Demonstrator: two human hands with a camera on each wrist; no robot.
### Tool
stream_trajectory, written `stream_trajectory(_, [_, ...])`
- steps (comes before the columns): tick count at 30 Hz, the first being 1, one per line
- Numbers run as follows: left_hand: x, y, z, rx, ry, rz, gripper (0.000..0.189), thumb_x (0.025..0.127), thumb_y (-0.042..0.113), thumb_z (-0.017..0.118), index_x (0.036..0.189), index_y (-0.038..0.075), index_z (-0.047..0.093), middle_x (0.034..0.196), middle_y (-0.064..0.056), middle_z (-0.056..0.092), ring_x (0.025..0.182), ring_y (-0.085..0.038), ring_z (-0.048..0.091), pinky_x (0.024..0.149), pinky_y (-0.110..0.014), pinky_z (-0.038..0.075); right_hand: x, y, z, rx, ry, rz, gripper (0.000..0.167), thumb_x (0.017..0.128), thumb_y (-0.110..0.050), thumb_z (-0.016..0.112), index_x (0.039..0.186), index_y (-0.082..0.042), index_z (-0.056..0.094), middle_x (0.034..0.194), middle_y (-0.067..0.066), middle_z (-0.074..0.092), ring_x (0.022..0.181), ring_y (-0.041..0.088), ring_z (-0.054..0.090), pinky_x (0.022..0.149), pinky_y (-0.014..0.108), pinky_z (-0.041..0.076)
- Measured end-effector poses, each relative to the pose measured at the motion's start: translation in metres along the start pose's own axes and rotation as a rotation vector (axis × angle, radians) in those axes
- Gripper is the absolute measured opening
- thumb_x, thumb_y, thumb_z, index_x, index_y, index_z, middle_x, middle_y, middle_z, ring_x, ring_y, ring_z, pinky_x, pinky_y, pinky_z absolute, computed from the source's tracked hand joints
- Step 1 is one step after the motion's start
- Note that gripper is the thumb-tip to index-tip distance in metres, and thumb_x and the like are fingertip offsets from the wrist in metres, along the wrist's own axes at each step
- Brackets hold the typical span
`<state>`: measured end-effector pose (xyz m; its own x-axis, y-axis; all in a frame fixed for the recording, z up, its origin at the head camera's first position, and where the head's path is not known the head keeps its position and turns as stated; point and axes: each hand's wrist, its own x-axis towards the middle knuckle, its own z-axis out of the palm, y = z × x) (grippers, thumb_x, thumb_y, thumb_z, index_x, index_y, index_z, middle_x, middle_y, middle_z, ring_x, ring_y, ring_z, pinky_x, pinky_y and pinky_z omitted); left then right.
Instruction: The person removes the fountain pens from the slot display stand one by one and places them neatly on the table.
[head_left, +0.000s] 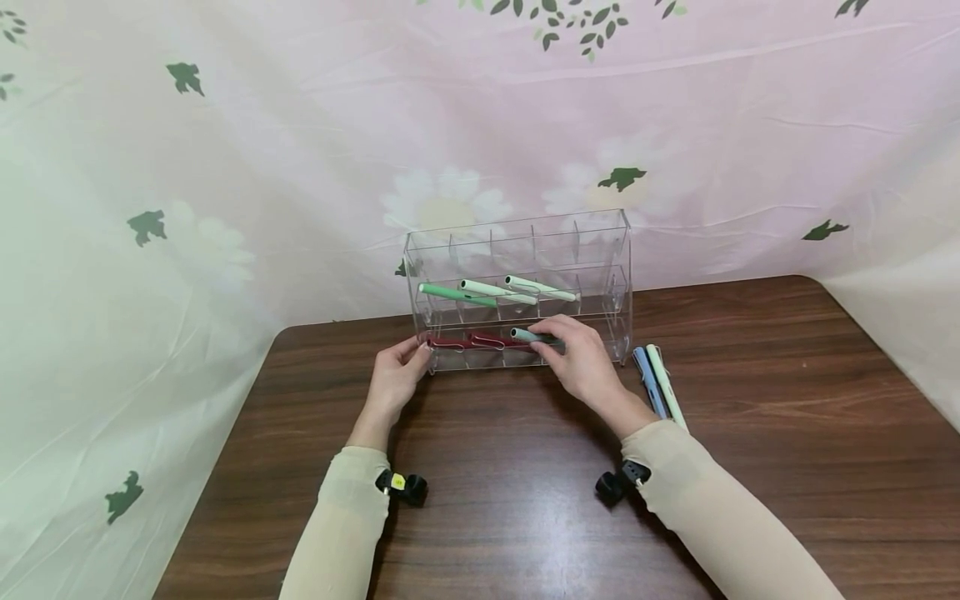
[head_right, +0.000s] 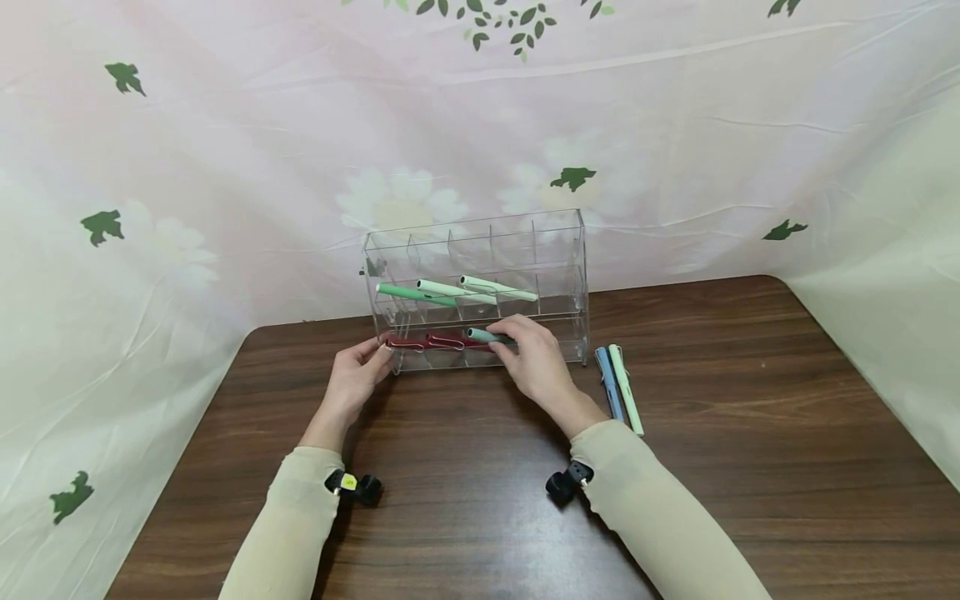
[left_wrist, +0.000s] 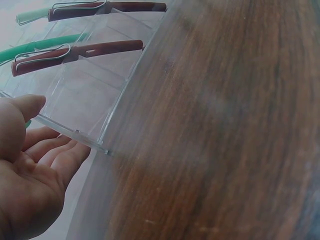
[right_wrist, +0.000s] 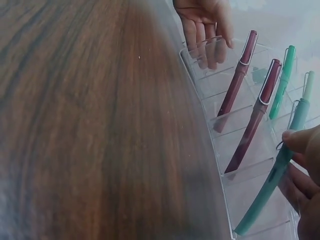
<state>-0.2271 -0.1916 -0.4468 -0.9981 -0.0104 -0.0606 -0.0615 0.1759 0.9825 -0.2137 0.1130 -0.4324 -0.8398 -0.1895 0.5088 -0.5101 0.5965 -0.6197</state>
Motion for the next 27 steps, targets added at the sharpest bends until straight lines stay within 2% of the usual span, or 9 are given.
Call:
stream_trajectory(13, [-0.001, 0.001, 0.0, -0.012, -0.008, 0.004, 0.045, 0.112, 0.006, 0.055, 0.154, -0.011, 0.051, 0.153, -0.031, 0.058, 0.141, -0.037, 0.059, 0.113, -0.035, 0.055, 0.0, 0.006, -0.007, 0.073, 0.099, -0.046, 0.021, 0.093, -0.004, 0.084, 0.114, -0.006, 0.082, 0.113, 0.009, 0.08, 0.106, 0.032, 0.076, 0.09, 0.05, 0.063])
stream_trajectory(21, [-0.001, 0.001, 0.0, -0.017, -0.006, 0.003, 0.045, 0.112, 0.005, 0.055, 0.153, -0.011, 0.051, 0.153, -0.031, 0.058, 0.142, -0.036, 0.059, 0.113, -0.034, 0.055, -0.002, 0.005, -0.015, 0.08, 0.15, -0.091, 0.022, 0.092, -0.001, 0.084, 0.114, -0.004, 0.082, 0.112, 0.011, 0.079, 0.1, 0.033, 0.076, 0.076, 0.051, 0.063])
stream_trajectory(24, [-0.001, 0.001, 0.0, -0.013, -0.009, 0.006, 0.045, 0.112, 0.006, 0.055, 0.154, -0.011, 0.051, 0.153, -0.031, 0.058, 0.142, -0.037, 0.059, 0.112, -0.034, 0.055, -0.001, 0.002, -0.019, 0.08, 0.166, -0.11, 0.023, 0.092, -0.001, 0.085, 0.115, -0.003, 0.082, 0.112, 0.012, 0.079, 0.097, 0.031, 0.076, 0.067, 0.036, 0.062])
stream_trajectory(27, [-0.002, 0.002, 0.0, -0.009, -0.007, 0.004, 0.046, 0.112, 0.007, 0.055, 0.154, -0.01, 0.051, 0.153, -0.03, 0.058, 0.142, -0.036, 0.059, 0.112, -0.033, 0.055, -0.001, 0.001, -0.023, 0.087, 0.184, -0.124, 0.024, 0.091, 0.0, 0.085, 0.115, -0.003, 0.082, 0.112, 0.012, 0.079, 0.096, 0.029, 0.076, 0.06, 0.014, 0.054])
